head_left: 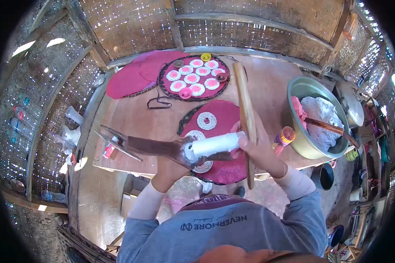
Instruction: The person uses a wooden mold and a metal scoop to form round, white and pink cakes. They scoop white dough into the mold, press it, and release it onto a tray. They then scoop pink dough, press it into the center of the white cakes, and release them. The process is repeated to fill a tray with finished cakes.
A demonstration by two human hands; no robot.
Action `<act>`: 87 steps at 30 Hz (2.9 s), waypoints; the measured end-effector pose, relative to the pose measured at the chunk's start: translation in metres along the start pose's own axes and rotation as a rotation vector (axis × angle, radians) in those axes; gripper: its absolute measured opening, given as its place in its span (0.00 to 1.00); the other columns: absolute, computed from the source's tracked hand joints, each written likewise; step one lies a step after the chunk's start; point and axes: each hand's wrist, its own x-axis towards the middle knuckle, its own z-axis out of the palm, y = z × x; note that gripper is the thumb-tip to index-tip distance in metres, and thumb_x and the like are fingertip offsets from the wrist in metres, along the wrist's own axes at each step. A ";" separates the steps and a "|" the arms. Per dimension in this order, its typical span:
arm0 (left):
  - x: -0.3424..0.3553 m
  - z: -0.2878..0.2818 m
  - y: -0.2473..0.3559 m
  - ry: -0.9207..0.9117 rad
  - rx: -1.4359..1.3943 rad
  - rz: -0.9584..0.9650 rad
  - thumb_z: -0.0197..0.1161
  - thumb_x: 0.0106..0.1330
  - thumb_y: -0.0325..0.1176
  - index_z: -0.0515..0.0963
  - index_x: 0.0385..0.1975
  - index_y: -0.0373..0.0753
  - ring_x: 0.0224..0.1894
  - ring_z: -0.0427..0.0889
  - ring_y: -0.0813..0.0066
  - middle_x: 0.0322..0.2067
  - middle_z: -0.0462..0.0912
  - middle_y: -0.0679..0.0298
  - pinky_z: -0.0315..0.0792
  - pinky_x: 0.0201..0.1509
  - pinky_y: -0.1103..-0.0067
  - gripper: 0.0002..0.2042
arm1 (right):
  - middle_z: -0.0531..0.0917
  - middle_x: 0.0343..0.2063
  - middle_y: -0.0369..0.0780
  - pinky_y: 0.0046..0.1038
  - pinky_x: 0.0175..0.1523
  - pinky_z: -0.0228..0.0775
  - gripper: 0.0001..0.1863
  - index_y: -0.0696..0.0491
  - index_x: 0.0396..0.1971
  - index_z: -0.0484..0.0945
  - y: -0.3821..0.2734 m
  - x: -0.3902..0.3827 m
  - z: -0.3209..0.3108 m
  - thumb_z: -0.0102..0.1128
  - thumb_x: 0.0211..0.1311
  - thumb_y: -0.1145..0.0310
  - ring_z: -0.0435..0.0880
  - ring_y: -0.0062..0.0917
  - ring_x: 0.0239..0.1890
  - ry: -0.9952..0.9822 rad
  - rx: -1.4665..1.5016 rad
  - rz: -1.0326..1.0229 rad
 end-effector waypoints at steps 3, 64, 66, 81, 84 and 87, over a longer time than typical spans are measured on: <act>-0.004 -0.017 -0.009 -0.131 -0.049 -0.006 0.70 0.41 0.49 0.76 0.28 0.43 0.30 0.77 0.59 0.27 0.77 0.60 0.68 0.33 0.68 0.20 | 0.68 0.50 0.45 0.29 0.52 0.65 0.46 0.57 0.65 0.43 -0.002 0.007 0.016 0.62 0.51 0.61 0.72 0.29 0.48 -0.076 -0.341 -0.163; -0.020 0.080 -0.140 0.280 -2.590 -0.323 0.45 0.64 0.59 0.68 0.50 0.43 0.38 0.74 0.68 0.28 0.74 0.73 0.69 0.47 0.66 0.26 | 0.77 0.18 0.38 0.27 0.25 0.66 0.42 0.60 0.28 0.79 0.065 0.064 -0.004 0.36 0.58 0.31 0.75 0.21 0.22 -0.638 -0.546 0.978; -0.021 0.094 -0.138 0.274 -2.625 -0.282 0.44 0.64 0.60 0.66 0.52 0.42 0.40 0.74 0.68 0.31 0.75 0.72 0.68 0.49 0.65 0.29 | 0.77 0.18 0.38 0.25 0.25 0.66 0.40 0.60 0.28 0.79 0.065 0.057 -0.015 0.38 0.58 0.32 0.75 0.21 0.21 -0.598 -0.526 1.030; 0.023 0.040 -0.060 -0.007 -0.875 -0.125 0.73 0.42 0.28 0.74 0.41 0.31 0.44 0.77 0.75 0.42 0.79 0.58 0.70 0.49 0.74 0.23 | 0.78 0.42 0.41 0.24 0.54 0.62 0.36 0.58 0.52 0.68 0.048 0.043 -0.003 0.37 0.63 0.39 0.75 0.24 0.44 -0.184 0.047 0.656; 0.015 0.033 -0.065 0.230 -1.010 -0.228 0.74 0.42 0.27 0.74 0.40 0.31 0.37 0.79 0.76 0.38 0.81 0.60 0.73 0.43 0.78 0.23 | 0.72 0.52 0.43 0.32 0.63 0.54 0.31 0.55 0.58 0.64 0.096 0.049 -0.009 0.41 0.65 0.46 0.69 0.29 0.55 -0.272 -0.142 0.349; -0.004 0.015 -0.072 0.376 -0.939 -0.304 0.74 0.42 0.27 0.74 0.41 0.32 0.37 0.79 0.74 0.38 0.81 0.61 0.73 0.44 0.77 0.24 | 0.69 0.55 0.47 0.39 0.64 0.53 0.26 0.53 0.58 0.64 0.182 0.041 -0.012 0.45 0.62 0.56 0.65 0.35 0.59 -0.369 -1.134 -0.288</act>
